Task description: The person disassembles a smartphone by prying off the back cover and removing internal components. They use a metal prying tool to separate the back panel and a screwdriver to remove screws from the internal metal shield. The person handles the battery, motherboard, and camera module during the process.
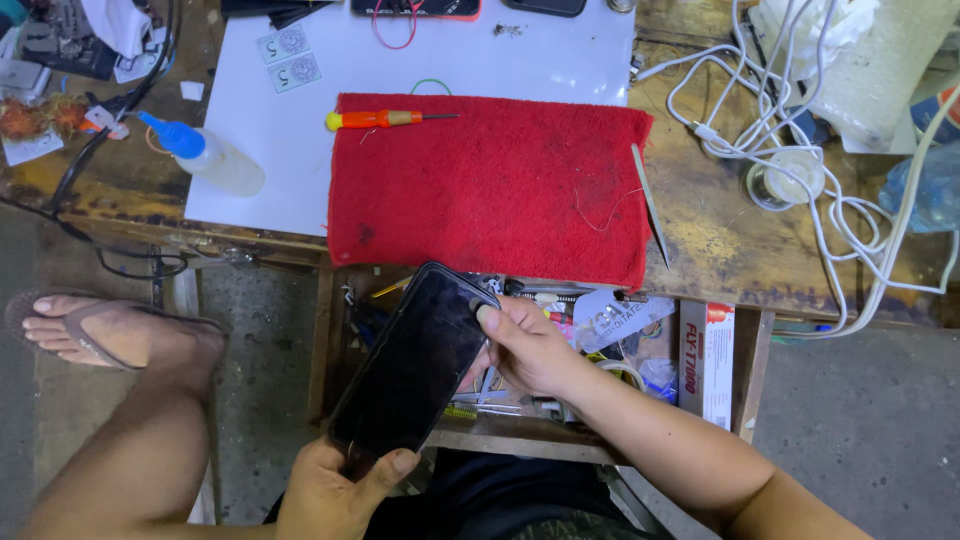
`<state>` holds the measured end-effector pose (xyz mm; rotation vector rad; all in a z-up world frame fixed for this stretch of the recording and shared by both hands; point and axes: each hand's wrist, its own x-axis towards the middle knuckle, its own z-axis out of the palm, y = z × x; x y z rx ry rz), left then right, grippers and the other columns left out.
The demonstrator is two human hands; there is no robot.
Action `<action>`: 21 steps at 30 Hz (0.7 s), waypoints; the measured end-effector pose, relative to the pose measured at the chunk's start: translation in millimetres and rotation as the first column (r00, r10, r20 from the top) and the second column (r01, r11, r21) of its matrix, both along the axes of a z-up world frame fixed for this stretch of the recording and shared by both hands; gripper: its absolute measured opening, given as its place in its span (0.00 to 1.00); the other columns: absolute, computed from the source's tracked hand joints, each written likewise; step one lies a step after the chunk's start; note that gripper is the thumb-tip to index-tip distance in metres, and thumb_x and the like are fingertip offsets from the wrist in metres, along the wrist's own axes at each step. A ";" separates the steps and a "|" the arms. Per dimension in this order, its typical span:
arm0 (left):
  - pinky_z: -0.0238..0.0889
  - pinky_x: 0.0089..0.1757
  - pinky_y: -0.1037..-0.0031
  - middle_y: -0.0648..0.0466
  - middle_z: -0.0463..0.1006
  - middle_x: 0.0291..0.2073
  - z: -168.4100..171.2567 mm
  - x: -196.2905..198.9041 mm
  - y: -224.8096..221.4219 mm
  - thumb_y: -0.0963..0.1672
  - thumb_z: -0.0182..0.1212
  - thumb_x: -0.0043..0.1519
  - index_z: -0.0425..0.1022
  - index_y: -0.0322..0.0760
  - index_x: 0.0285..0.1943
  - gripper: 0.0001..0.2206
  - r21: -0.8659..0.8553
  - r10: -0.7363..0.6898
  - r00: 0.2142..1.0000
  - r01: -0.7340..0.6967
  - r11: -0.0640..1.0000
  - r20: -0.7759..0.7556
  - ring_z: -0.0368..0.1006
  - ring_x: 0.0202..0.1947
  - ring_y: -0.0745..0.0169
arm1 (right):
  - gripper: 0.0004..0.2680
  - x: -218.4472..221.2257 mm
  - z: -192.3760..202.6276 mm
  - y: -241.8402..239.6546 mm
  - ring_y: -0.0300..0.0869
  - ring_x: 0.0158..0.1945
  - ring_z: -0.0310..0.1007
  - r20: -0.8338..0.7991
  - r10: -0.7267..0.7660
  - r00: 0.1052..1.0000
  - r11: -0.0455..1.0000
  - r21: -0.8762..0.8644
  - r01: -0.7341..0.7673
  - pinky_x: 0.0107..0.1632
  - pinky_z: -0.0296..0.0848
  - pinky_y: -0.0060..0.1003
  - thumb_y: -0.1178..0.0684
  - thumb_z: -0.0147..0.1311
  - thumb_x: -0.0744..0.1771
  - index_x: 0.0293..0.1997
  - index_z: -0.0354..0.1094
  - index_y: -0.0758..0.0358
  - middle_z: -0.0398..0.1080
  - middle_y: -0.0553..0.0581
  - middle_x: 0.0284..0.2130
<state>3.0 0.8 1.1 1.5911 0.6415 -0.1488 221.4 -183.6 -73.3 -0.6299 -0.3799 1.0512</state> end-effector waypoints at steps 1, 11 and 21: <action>0.71 0.43 0.73 0.51 0.86 0.40 0.7 2.0 0.0 0.50 0.71 0.54 0.80 0.32 0.50 0.21 -0.001 -0.013 0.998 0.013 1.000 0.065 0.79 0.42 0.68 | 0.15 -0.3 2.9 0.0 0.52 0.41 0.80 -0.010 -0.003 1.000 1.000 -0.015 0.003 0.43 0.81 0.52 0.44 0.48 0.73 0.53 0.69 0.70 0.77 0.65 0.42; 0.71 0.36 0.53 0.31 0.77 0.37 -22.4 -9.2 6.1 0.46 0.78 0.59 0.76 0.30 0.62 0.25 0.189 -0.004 0.927 0.081 0.979 -0.376 0.73 0.32 0.39 | 0.15 -2.8 12.6 0.1 0.51 0.45 0.79 0.009 -0.016 1.000 0.999 -0.032 0.016 0.44 0.82 0.51 0.44 0.51 0.72 0.55 0.69 0.69 0.75 0.63 0.46; 0.72 0.43 0.72 0.49 0.87 0.39 -5.1 2.7 -8.5 0.50 0.73 0.51 0.82 0.32 0.53 0.24 0.236 0.107 0.993 -0.094 0.967 -0.040 0.82 0.41 0.65 | 0.17 10.1 29.0 -5.7 0.51 0.44 0.81 0.031 0.014 0.999 0.990 0.142 -0.018 0.47 0.80 0.48 0.45 0.51 0.74 0.63 0.65 0.73 0.75 0.65 0.47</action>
